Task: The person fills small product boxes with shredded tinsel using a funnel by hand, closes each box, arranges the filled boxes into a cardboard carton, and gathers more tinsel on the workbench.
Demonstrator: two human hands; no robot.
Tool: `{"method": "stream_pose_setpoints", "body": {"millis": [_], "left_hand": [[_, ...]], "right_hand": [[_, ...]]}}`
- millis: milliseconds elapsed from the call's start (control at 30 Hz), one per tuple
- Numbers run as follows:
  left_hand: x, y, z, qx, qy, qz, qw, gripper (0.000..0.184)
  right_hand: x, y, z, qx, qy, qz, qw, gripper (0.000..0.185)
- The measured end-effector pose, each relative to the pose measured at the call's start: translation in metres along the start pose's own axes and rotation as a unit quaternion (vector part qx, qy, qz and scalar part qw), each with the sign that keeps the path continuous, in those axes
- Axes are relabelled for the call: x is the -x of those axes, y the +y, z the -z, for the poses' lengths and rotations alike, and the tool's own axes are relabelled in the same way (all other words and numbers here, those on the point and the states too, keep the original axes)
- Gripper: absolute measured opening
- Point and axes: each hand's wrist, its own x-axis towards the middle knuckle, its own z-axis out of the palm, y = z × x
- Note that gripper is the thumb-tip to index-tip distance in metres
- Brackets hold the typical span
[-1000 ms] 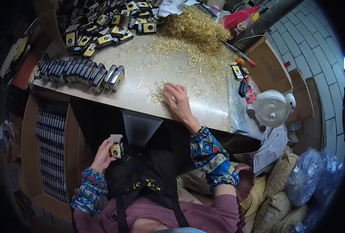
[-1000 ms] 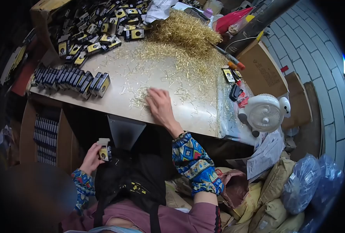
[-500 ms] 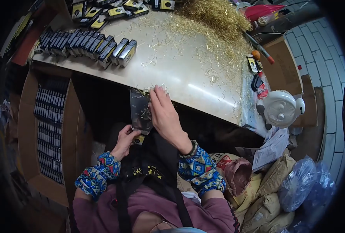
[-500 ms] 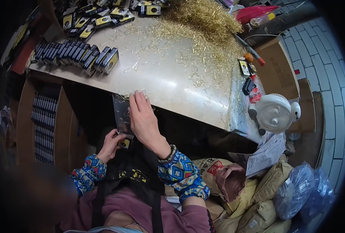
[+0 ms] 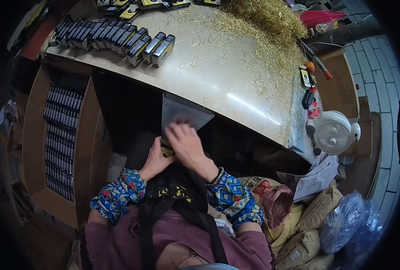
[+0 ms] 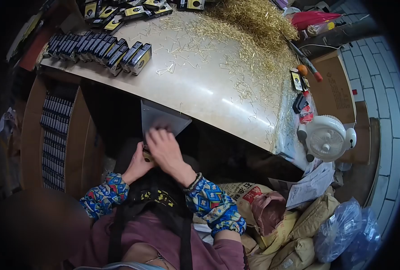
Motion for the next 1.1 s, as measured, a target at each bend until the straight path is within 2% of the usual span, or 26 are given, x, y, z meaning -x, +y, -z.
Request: {"method": "stream_pose_setpoints", "body": {"millis": [33,100,200,300,333,367,467,500,600,667,767,800,900,933,1033,1067,1100], "left_hand": [[0.0,-0.001,-0.001,-0.043,0.018,-0.024,0.999,0.072],[-0.001,-0.015,-0.005,-0.113,0.05,-0.056,0.991,0.074],[-0.002,-0.02,-0.007,-0.166,0.065,-0.092,0.98,0.074],[-0.006,-0.033,0.001,-0.177,0.06,-0.112,0.976,0.071],[-0.003,-0.033,0.008,-0.185,0.056,-0.118,0.974,0.071],[0.002,-0.033,0.013,-0.194,0.053,-0.123,0.972,0.07],[0.021,-0.004,0.024,-0.1,0.1,-0.076,0.987,0.061],[0.022,0.009,0.026,-0.067,0.11,-0.062,0.99,0.059],[0.011,0.031,0.025,0.009,0.115,-0.084,0.99,0.051],[0.004,0.044,0.026,0.05,0.094,-0.063,0.992,0.056],[-0.004,0.053,0.03,0.0,0.036,-0.169,0.985,0.066],[-0.006,0.053,0.03,-0.018,0.013,-0.198,0.98,0.077],[-0.009,0.065,0.022,-0.071,0.063,-0.208,0.973,0.085],[-0.011,0.064,0.02,-0.042,0.074,-0.181,0.98,0.089],[-0.015,0.072,0.024,-0.045,0.106,-0.193,0.974,0.084],[-0.017,0.074,0.025,-0.031,0.112,-0.187,0.976,0.082],[-0.018,0.077,0.026,-0.038,0.113,-0.198,0.973,0.082]], "right_hand": [[0.007,-0.002,-0.004,-0.034,-0.197,0.006,0.98,0.047],[0.014,-0.004,-0.006,-0.057,-0.25,-0.001,0.967,0.052],[0.012,-0.003,-0.003,-0.112,-0.019,-0.05,0.992,0.05],[0.027,-0.012,-0.016,-0.244,-0.086,0.004,0.966,0.046],[0.029,-0.011,-0.011,-0.296,-0.068,-0.008,0.953,0.037],[0.029,-0.008,-0.006,-0.318,-0.037,-0.052,0.946,0.033],[0.026,-0.001,0.013,-0.388,0.027,-0.214,0.896,0.021],[0.028,0.003,0.007,-0.417,0.053,-0.239,0.875,0.022],[0.018,0.001,0.023,-0.461,0.049,-0.29,0.837,0.021],[0.012,-0.001,0.037,-0.488,0.031,-0.317,0.812,0.021],[0.002,0.002,0.052,-0.415,0.002,-0.211,0.885,0.019],[0.0,0.005,0.049,-0.35,0.048,-0.175,0.919,0.017],[-0.003,0.016,0.061,-0.473,-0.016,-0.298,0.829,0.016],[-0.004,0.015,0.061,-0.474,-0.015,-0.307,0.825,0.018],[-0.005,0.015,0.065,-0.548,-0.04,-0.299,0.78,0.018],[0.003,0.02,0.053,-0.495,-0.014,-0.231,0.837,0.017],[0.004,0.019,0.053,-0.477,0.013,-0.23,0.848,0.015]]}}
